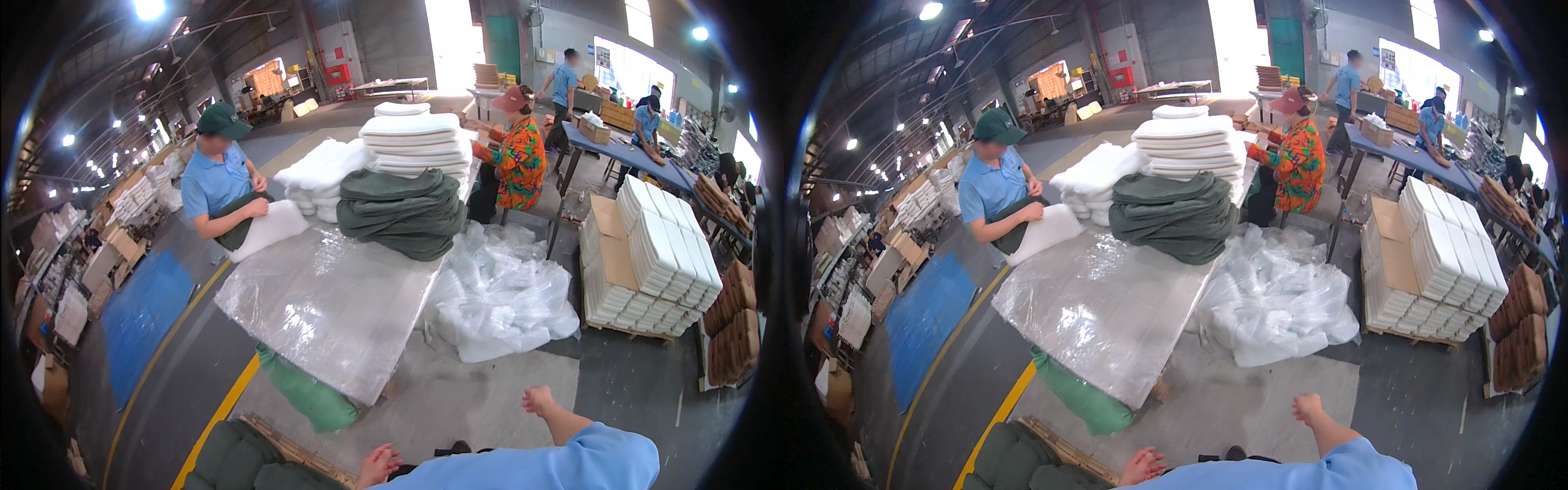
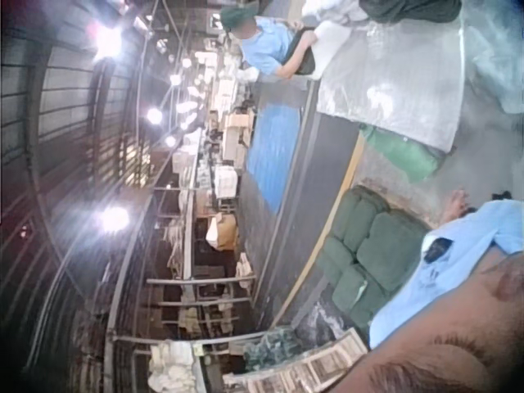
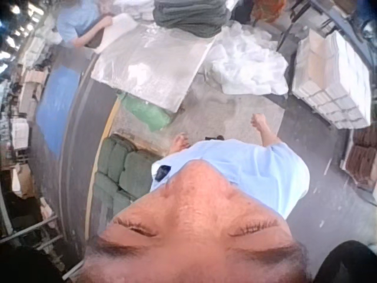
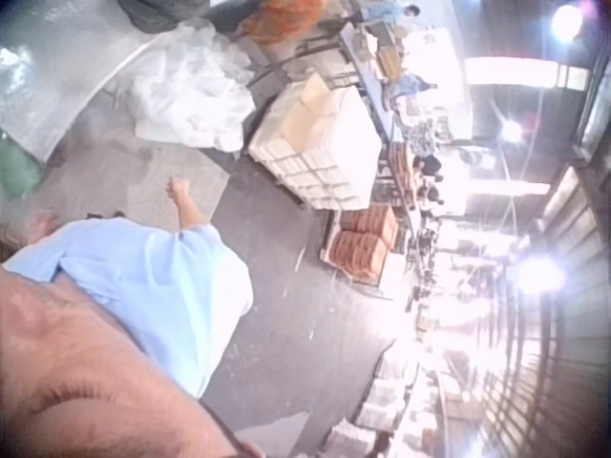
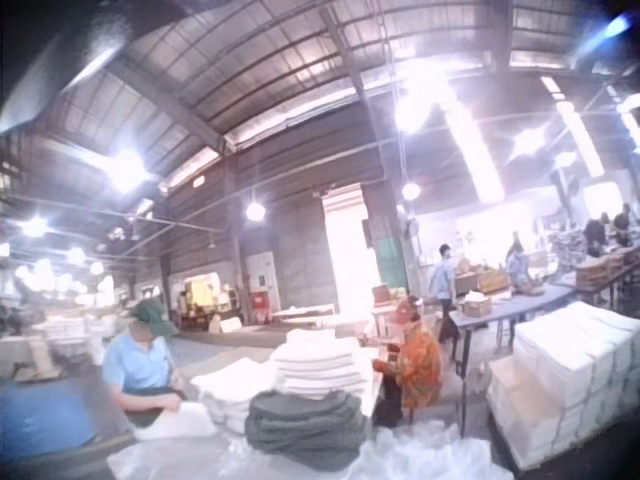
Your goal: The person inserts white foam inserts into green fabric covers by hand, then places the finished cushions onto a nearby stack. The process is repeated for multiple cushions in a factory setting.
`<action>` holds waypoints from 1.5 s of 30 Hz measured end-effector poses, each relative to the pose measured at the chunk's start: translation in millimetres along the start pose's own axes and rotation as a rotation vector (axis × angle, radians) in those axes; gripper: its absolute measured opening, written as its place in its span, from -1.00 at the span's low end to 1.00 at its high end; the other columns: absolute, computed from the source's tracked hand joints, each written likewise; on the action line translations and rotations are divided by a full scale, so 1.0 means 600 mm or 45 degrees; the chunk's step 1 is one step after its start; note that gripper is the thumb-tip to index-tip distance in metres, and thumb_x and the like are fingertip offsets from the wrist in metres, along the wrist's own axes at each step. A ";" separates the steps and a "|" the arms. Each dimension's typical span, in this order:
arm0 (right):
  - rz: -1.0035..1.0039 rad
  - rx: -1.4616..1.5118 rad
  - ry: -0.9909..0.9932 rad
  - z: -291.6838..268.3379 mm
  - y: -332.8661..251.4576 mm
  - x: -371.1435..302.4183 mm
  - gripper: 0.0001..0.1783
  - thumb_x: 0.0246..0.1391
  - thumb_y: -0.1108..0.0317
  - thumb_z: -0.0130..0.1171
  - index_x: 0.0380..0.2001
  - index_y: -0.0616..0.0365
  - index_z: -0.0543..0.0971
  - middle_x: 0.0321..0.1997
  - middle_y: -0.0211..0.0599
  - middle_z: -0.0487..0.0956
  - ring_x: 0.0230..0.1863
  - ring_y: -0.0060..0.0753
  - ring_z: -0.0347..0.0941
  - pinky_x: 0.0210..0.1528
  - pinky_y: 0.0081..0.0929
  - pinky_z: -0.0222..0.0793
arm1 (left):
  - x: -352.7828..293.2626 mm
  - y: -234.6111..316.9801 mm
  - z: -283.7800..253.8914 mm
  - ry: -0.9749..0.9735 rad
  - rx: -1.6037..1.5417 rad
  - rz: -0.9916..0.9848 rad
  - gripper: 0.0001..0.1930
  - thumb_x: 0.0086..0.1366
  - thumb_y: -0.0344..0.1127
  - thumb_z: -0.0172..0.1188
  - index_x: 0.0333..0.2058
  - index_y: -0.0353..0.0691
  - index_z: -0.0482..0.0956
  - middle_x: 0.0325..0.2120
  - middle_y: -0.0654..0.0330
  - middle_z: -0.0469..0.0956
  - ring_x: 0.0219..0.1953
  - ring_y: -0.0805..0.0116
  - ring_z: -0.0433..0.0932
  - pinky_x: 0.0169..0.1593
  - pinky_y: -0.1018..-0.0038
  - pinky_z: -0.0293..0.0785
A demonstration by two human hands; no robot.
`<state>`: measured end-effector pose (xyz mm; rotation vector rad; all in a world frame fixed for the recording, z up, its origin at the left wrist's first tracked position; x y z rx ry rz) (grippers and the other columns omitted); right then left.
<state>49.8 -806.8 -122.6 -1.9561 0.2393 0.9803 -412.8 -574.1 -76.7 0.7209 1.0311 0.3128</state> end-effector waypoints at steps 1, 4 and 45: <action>-0.063 0.123 -0.006 0.022 -0.056 0.022 -0.60 0.31 0.21 0.23 0.10 0.22 0.57 -0.18 -0.12 0.68 -0.41 -0.22 0.62 -0.47 -0.28 0.55 | 0.017 0.020 0.017 -0.105 0.065 -0.016 -0.55 0.56 -0.12 0.18 0.28 -0.21 0.46 -0.02 0.04 0.70 -0.16 0.17 0.72 -0.11 0.33 0.67; -0.185 0.358 -0.208 0.095 -0.226 0.070 -0.61 0.34 0.17 0.23 0.11 0.14 0.50 -0.14 -0.18 0.66 -0.36 -0.24 0.62 -0.39 -0.27 0.57 | 0.064 0.064 0.034 -0.093 0.180 -0.078 -0.53 0.55 -0.11 0.19 0.32 -0.17 0.44 -0.04 0.03 0.72 -0.18 0.13 0.75 -0.11 0.28 0.70; -0.809 0.827 -0.556 0.331 -1.659 0.428 -0.37 0.18 0.12 0.46 0.24 0.05 0.48 0.12 -0.16 0.60 0.00 -0.01 0.60 0.02 0.09 0.56 | 0.534 0.470 0.278 0.668 -0.424 0.342 -0.65 0.55 -0.16 0.19 0.15 -0.24 0.51 -0.11 0.01 0.68 -0.26 0.25 0.67 -0.24 0.37 0.65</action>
Point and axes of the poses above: each hand's wrist, its own x-axis towards the middle knuckle, its own z-axis out of the palm, y = z × x, the point moved 1 cm from there along x, towards the middle knuckle
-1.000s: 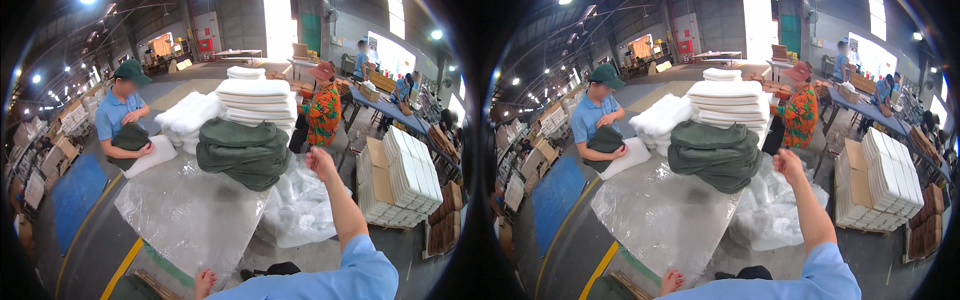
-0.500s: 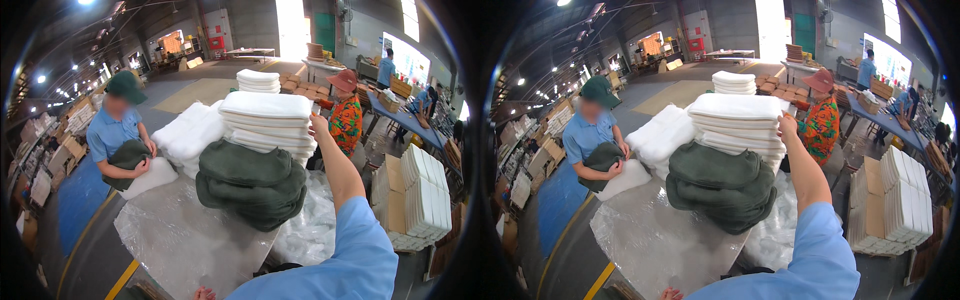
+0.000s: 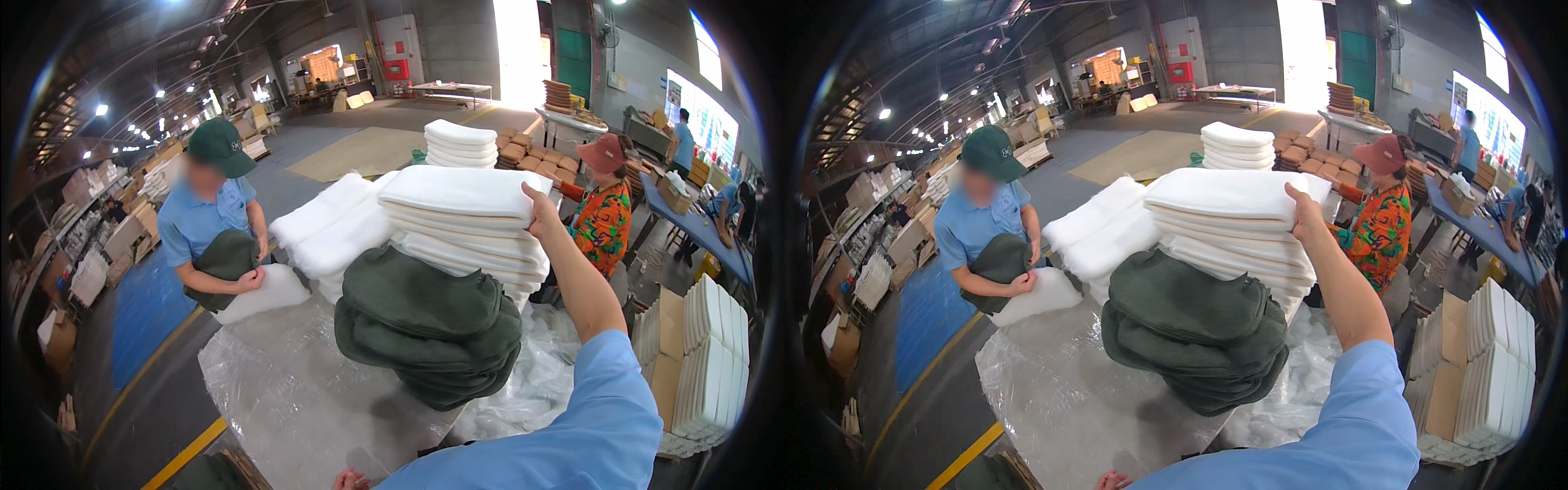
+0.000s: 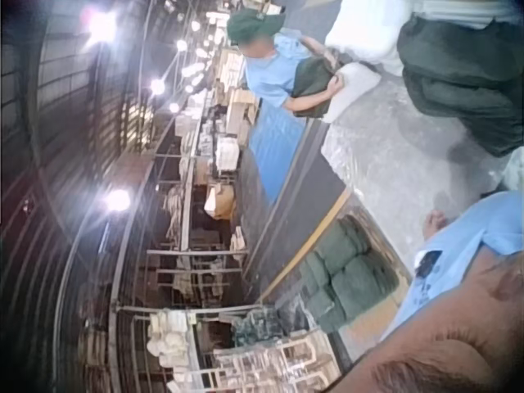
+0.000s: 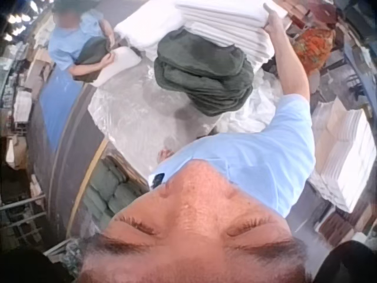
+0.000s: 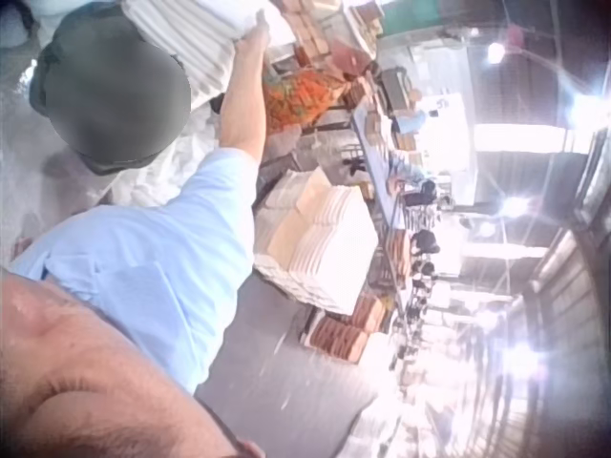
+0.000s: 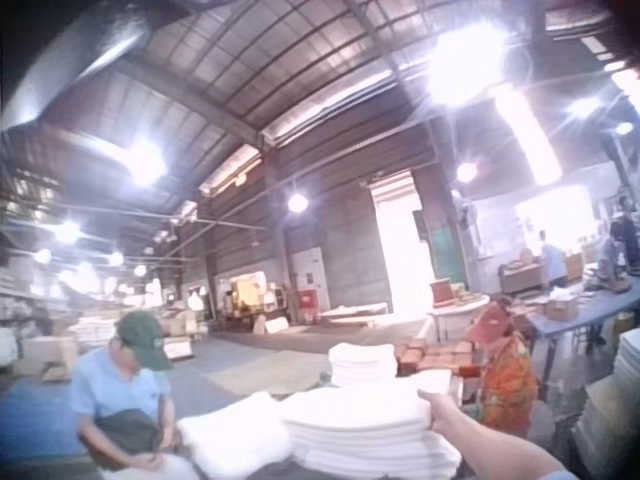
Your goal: The person inserts white foam inserts into green fabric covers by hand, then places the finished cushions onto a nearby stack. The process is repeated for multiple cushions in a factory setting.
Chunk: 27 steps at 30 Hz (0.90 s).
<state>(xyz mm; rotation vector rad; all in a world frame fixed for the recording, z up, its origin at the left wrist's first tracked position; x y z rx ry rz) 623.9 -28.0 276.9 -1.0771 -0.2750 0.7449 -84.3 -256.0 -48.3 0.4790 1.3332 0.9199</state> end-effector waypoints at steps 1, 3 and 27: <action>-0.012 0.139 -0.134 0.012 0.019 0.003 -0.36 0.19 0.18 0.45 0.27 0.09 0.47 0.16 -0.13 0.60 0.07 0.05 0.61 0.07 0.16 0.57 | -0.003 0.010 -0.009 0.043 -0.016 0.059 -0.64 0.55 -0.16 0.19 0.16 -0.23 0.51 -0.11 0.01 0.68 -0.26 0.25 0.67 -0.23 0.36 0.65; -0.070 0.076 -0.036 0.012 0.023 0.001 -0.32 0.12 0.41 0.45 0.28 0.21 0.42 0.21 0.01 0.58 0.17 0.11 0.59 0.14 0.22 0.56 | 0.003 0.023 -0.009 0.111 -0.057 0.155 -0.63 0.54 -0.17 0.20 0.18 -0.24 0.51 -0.12 0.02 0.67 -0.26 0.26 0.66 -0.22 0.37 0.65; 0.699 -0.201 -0.347 -0.105 0.532 -0.831 -0.34 -0.12 0.59 0.34 0.15 0.25 0.48 -0.05 -0.18 0.63 -0.02 -0.22 0.61 0.13 -0.23 0.57 | -0.020 0.162 -0.322 0.317 0.138 0.090 -0.41 0.60 0.11 0.04 0.25 -0.34 0.51 0.12 0.05 0.60 0.15 0.21 0.55 0.12 0.21 0.54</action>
Point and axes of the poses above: each hand's wrist, its own x-axis towards the middle knuckle, its own z-axis out of the palm, y = z × x, the point moved 1 cm from there along x, towards the middle knuckle
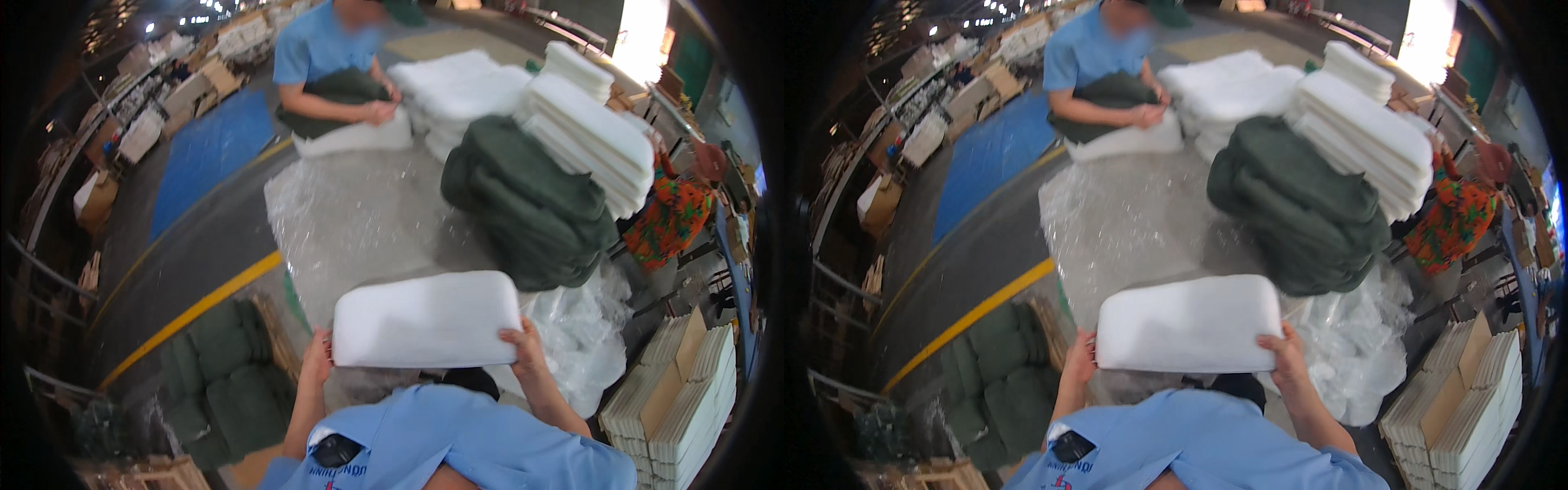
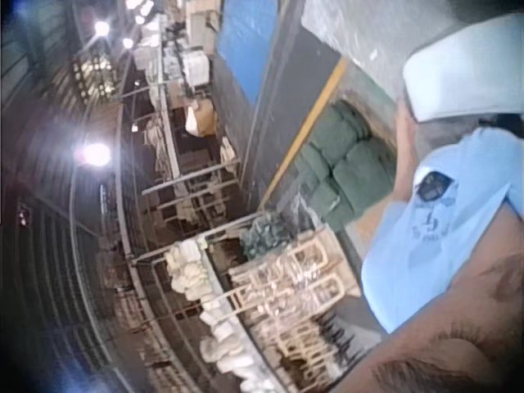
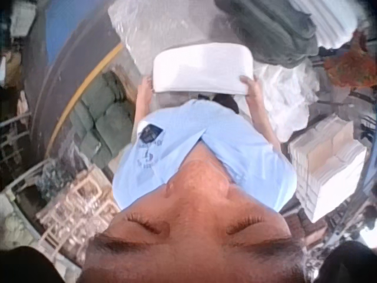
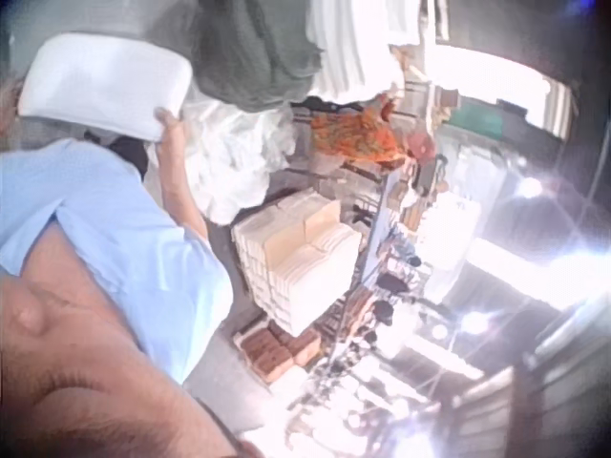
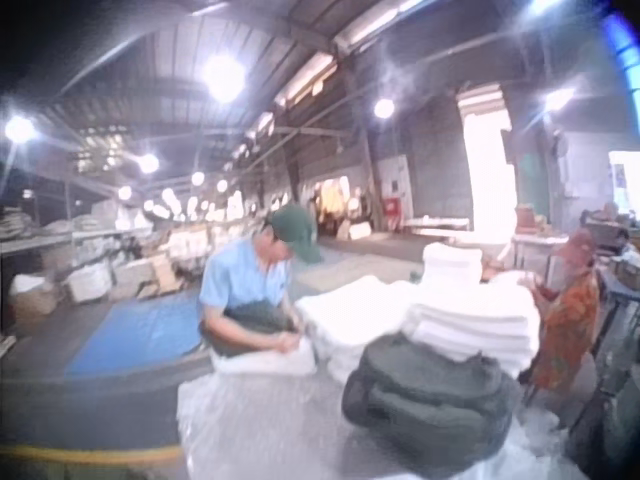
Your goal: The person inserts white foam inserts into green fabric covers by hand, then places the finished cushions onto a nearby stack. The process is repeated for multiple cushions in a factory setting.
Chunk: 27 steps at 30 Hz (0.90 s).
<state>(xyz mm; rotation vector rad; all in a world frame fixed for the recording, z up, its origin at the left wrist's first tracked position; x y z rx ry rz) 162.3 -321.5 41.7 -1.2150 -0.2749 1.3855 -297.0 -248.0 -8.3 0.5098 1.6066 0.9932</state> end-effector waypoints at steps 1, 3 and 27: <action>0.120 -0.014 -0.053 0.016 0.043 -0.010 -0.34 -0.11 0.59 0.34 0.16 0.25 0.48 -0.04 -0.19 0.63 -0.02 -0.23 0.61 0.13 -0.23 0.57 | 0.008 -0.026 -0.028 -0.026 -0.018 -0.023 -0.40 0.60 0.11 0.03 0.25 -0.36 0.51 0.13 0.05 0.60 0.15 0.20 0.56 0.13 0.23 0.54; 0.218 -0.019 -0.093 0.006 0.100 -0.023 -0.34 -0.06 0.57 0.34 0.19 0.23 0.48 0.01 -0.18 0.64 0.01 -0.23 0.61 0.17 -0.24 0.57 | -0.001 -0.063 -0.059 -0.024 -0.083 -0.148 -0.39 0.61 0.11 0.02 0.24 -0.40 0.50 0.14 0.04 0.60 0.15 0.20 0.57 0.16 0.26 0.53; -1.001 -2.325 -0.419 0.175 0.201 0.073 -0.11 0.28 -0.06 0.23 0.57 -0.05 0.19 0.69 -0.24 0.09 0.70 0.13 -0.16 0.57 0.49 -0.28 | -0.020 -0.047 0.143 -0.168 1.654 1.308 -0.38 0.46 -0.06 0.14 0.43 -0.10 0.37 0.47 -0.06 0.24 0.52 -0.23 0.11 0.52 -0.24 -0.05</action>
Point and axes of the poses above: each hand's wrist, its own x-axis towards the middle knuckle, its own z-axis out of the palm, y = z × x, the point moved 1 cm from there along x, towards the middle knuckle
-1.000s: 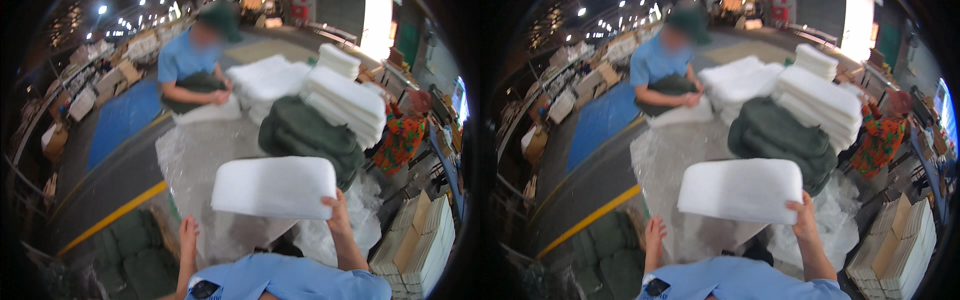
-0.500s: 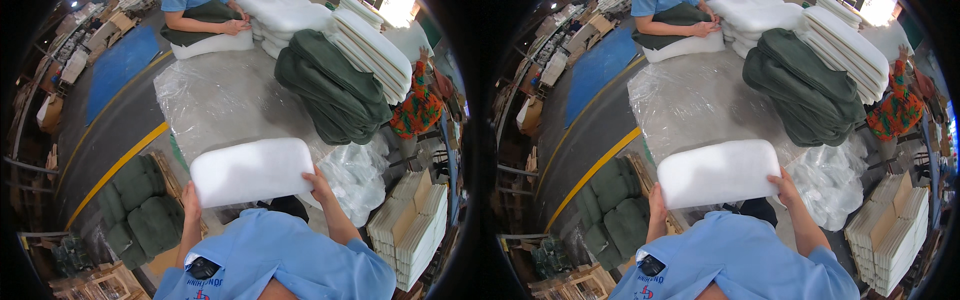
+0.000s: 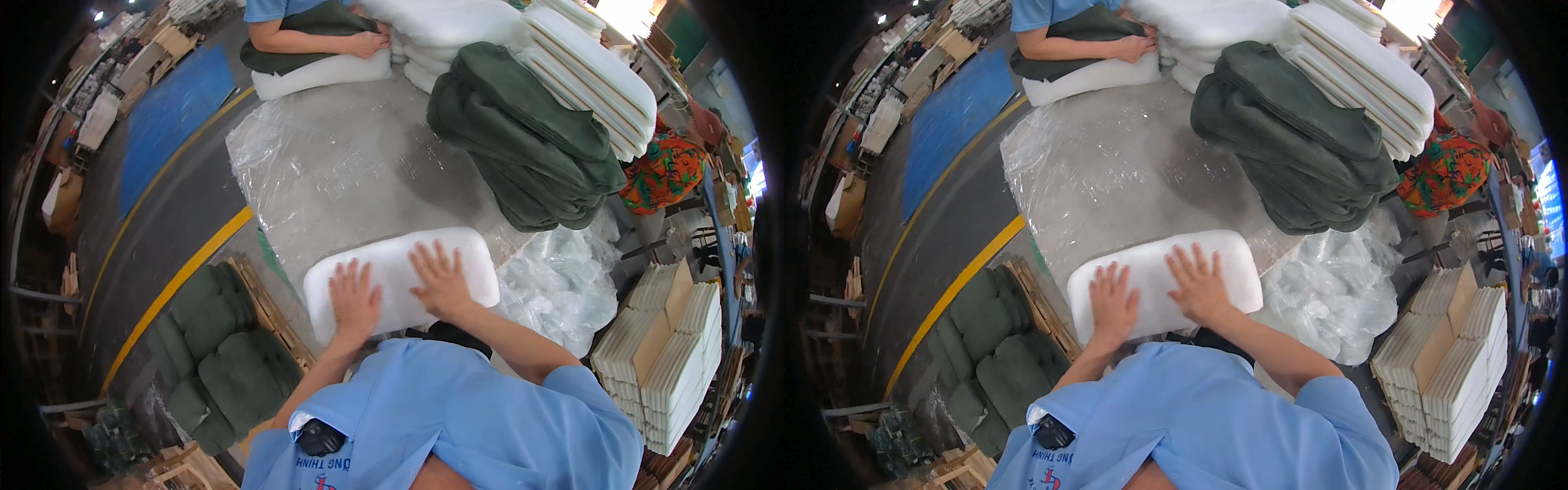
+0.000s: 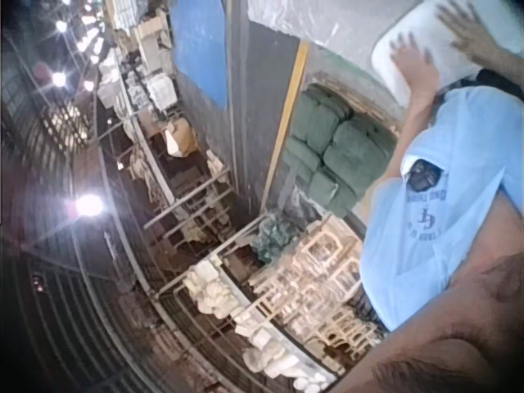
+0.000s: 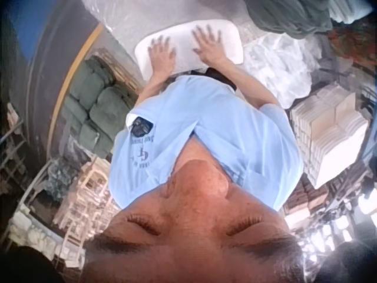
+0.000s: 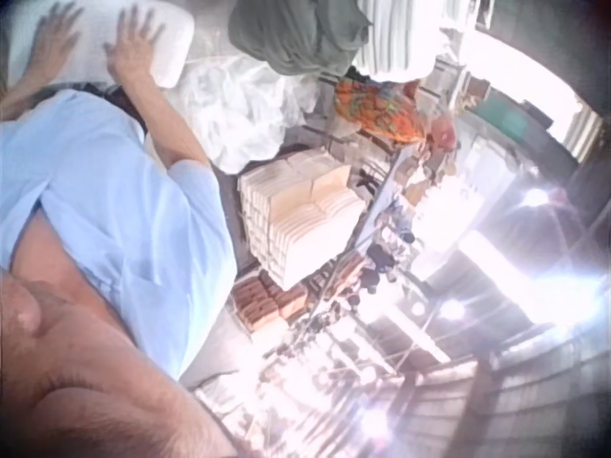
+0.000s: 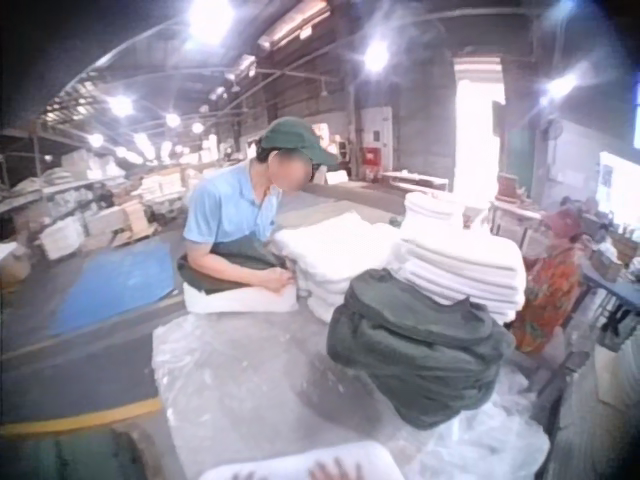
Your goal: The person inserts white foam inserts into green fabric covers by hand, then places the finished cushions onto a nearby stack. The process is repeated for multiple cushions in a factory setting.
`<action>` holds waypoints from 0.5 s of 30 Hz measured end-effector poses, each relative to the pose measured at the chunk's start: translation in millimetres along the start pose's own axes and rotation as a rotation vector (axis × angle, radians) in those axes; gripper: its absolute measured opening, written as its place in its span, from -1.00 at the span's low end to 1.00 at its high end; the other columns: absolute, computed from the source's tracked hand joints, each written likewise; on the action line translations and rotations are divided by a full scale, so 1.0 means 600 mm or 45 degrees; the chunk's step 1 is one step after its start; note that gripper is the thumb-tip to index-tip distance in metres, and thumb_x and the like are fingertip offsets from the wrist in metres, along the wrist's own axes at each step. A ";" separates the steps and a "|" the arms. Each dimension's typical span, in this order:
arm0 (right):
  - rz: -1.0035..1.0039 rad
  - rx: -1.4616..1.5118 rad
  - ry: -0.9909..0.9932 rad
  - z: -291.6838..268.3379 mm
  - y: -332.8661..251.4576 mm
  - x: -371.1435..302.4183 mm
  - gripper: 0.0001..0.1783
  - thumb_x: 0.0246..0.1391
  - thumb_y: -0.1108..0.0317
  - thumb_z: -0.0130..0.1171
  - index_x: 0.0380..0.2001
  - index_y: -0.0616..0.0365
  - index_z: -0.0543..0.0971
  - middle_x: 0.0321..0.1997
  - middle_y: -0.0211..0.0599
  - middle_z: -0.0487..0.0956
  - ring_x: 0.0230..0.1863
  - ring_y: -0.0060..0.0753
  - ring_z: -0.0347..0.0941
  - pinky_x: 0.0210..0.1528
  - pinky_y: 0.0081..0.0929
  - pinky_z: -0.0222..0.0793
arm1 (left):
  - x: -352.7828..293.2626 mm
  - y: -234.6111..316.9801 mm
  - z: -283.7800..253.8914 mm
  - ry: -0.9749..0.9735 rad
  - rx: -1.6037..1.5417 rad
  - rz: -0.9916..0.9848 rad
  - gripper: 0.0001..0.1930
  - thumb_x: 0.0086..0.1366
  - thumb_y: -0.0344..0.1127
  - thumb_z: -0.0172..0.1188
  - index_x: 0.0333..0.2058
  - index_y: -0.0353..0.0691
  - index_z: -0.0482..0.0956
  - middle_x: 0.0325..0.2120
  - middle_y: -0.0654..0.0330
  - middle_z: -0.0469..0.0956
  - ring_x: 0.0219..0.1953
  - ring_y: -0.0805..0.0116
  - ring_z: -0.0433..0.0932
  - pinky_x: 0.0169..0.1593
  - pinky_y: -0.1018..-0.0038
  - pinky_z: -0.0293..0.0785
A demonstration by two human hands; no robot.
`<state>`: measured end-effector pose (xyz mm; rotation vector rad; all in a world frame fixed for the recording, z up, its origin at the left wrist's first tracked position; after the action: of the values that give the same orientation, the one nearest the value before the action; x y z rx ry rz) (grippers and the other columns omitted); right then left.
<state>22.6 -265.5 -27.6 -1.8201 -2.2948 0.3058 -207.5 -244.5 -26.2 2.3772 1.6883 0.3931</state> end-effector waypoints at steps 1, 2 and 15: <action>-0.041 -0.027 -0.088 0.014 -0.015 0.000 -0.13 0.32 -0.10 0.16 0.58 -0.08 0.19 0.70 -0.27 0.07 0.71 0.11 -0.19 0.58 0.47 -0.31 | 0.000 0.011 0.015 -0.054 0.003 0.060 -0.36 0.46 -0.04 0.13 0.44 -0.08 0.35 0.49 -0.04 0.20 0.54 -0.24 0.05 0.52 -0.28 -0.11; -0.079 -0.054 -0.176 0.025 -0.023 0.000 -0.15 0.35 -0.14 0.10 0.59 -0.10 0.18 0.71 -0.29 0.05 0.71 0.10 -0.21 0.60 0.45 -0.34 | -0.007 0.021 0.028 -0.109 0.007 0.122 -0.35 0.46 -0.03 0.13 0.45 -0.07 0.34 0.51 -0.02 0.16 0.56 -0.25 0.00 0.53 -0.31 -0.17; -0.119 -0.022 -0.102 0.044 -0.017 -0.021 -0.23 0.44 -0.19 -0.09 0.59 -0.14 0.19 0.71 -0.36 0.04 0.73 0.04 -0.28 0.61 0.43 -0.41 | -0.022 0.017 0.048 -0.246 0.034 0.225 -0.32 0.48 0.02 0.08 0.50 -0.02 0.27 0.57 0.02 0.05 0.59 -0.27 -0.09 0.54 -0.31 -0.26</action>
<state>8.8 -281.3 -50.1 -1.7316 -2.4352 0.3510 -193.1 -260.8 -51.7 2.5017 1.4149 0.1614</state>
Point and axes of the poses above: each hand's wrist, its own x-axis towards the middle knuckle, its own z-axis out of the palm, y = z × x, the point moved 1 cm from there along x, towards the middle knuckle
